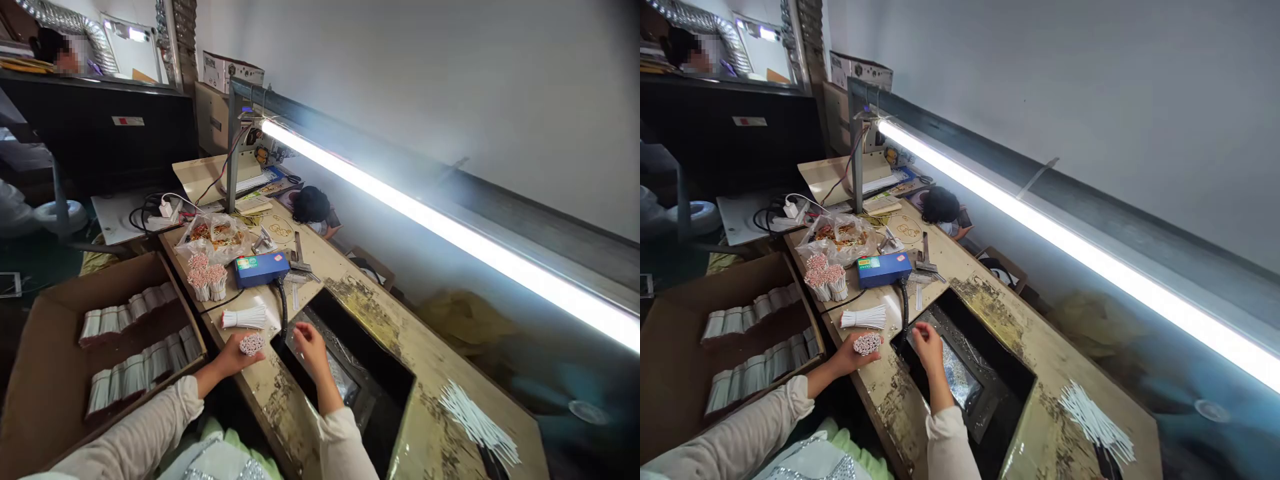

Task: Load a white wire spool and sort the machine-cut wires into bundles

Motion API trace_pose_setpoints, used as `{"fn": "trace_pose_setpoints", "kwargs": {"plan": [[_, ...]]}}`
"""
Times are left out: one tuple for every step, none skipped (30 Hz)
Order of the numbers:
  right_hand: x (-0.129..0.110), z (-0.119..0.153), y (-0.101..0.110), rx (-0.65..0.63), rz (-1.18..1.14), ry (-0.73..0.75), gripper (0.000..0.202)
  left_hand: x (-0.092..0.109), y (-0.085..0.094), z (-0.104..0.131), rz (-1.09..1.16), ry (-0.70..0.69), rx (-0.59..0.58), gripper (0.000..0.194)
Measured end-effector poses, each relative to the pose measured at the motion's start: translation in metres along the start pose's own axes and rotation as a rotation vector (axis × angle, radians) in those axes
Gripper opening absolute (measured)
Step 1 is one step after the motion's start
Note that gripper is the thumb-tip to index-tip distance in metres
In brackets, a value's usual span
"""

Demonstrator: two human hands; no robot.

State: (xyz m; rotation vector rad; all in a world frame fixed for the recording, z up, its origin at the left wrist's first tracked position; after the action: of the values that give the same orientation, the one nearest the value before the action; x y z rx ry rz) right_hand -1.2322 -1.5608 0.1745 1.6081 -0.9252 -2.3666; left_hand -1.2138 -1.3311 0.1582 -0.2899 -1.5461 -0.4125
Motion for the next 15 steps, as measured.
{"fn": "trace_pose_setpoints", "kwargs": {"plan": [[-0.006, -0.016, 0.001, 0.061, 0.053, 0.003, 0.039, -0.002, 0.000, 0.001, -0.017, -0.021, 0.013, 0.046], [-0.013, -0.031, 0.001, 0.120, 0.111, 0.004, 0.037, -0.005, 0.000, 0.001, -0.039, -0.050, 0.033, 0.053], [-0.019, -0.043, 0.000, 0.172, 0.169, -0.001, 0.036, -0.008, 0.000, 0.003, -0.062, -0.083, 0.057, 0.059], [-0.024, -0.052, -0.003, 0.215, 0.220, -0.009, 0.036, -0.011, 0.000, 0.004, -0.086, -0.114, 0.079, 0.065], [-0.028, -0.060, -0.007, 0.247, 0.265, -0.022, 0.037, -0.014, 0.000, 0.005, -0.109, -0.139, 0.099, 0.070], [-0.031, -0.065, -0.010, 0.269, 0.300, -0.038, 0.038, -0.018, -0.001, 0.006, -0.128, -0.155, 0.113, 0.073], [-0.032, -0.068, -0.014, 0.283, 0.326, -0.057, 0.037, -0.020, -0.001, 0.006, -0.142, -0.163, 0.122, 0.075], [-0.032, -0.070, -0.017, 0.291, 0.342, -0.077, 0.036, -0.022, -0.002, 0.007, -0.151, -0.169, 0.127, 0.077], [-0.031, -0.071, -0.019, 0.296, 0.348, -0.099, 0.033, -0.024, -0.002, 0.007, -0.156, -0.175, 0.131, 0.079], [-0.029, -0.072, -0.021, 0.299, 0.344, -0.123, 0.032, -0.025, -0.003, 0.007, -0.159, -0.181, 0.134, 0.080], [-0.026, -0.073, -0.021, 0.300, 0.330, -0.145, 0.030, -0.025, -0.003, 0.007, -0.163, -0.187, 0.138, 0.081], [-0.022, -0.073, -0.021, 0.298, 0.308, -0.164, 0.029, -0.025, -0.003, 0.007, -0.167, -0.194, 0.142, 0.082], [-0.018, -0.074, -0.020, 0.295, 0.275, -0.175, 0.027, -0.026, -0.003, 0.007, -0.170, -0.200, 0.148, 0.082], [-0.013, -0.073, -0.018, 0.290, 0.233, -0.179, 0.026, -0.026, -0.003, 0.007, -0.174, -0.202, 0.152, 0.083], [-0.008, -0.073, -0.015, 0.284, 0.180, -0.172, 0.025, -0.027, -0.002, 0.007, -0.177, -0.201, 0.153, 0.083]]}}
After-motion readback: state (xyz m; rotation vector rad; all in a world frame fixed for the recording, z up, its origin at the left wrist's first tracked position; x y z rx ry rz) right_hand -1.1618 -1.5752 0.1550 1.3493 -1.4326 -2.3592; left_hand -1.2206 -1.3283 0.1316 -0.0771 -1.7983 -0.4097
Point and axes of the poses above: each hand's wrist, its own z-axis away from the middle knuckle, its own y-axis out of the back of the hand, x = y × z, the point moved 1 cm from there along -z, towards the middle knuckle, and after that the axes turned 3 degrees about x, right-handed, at the moved point
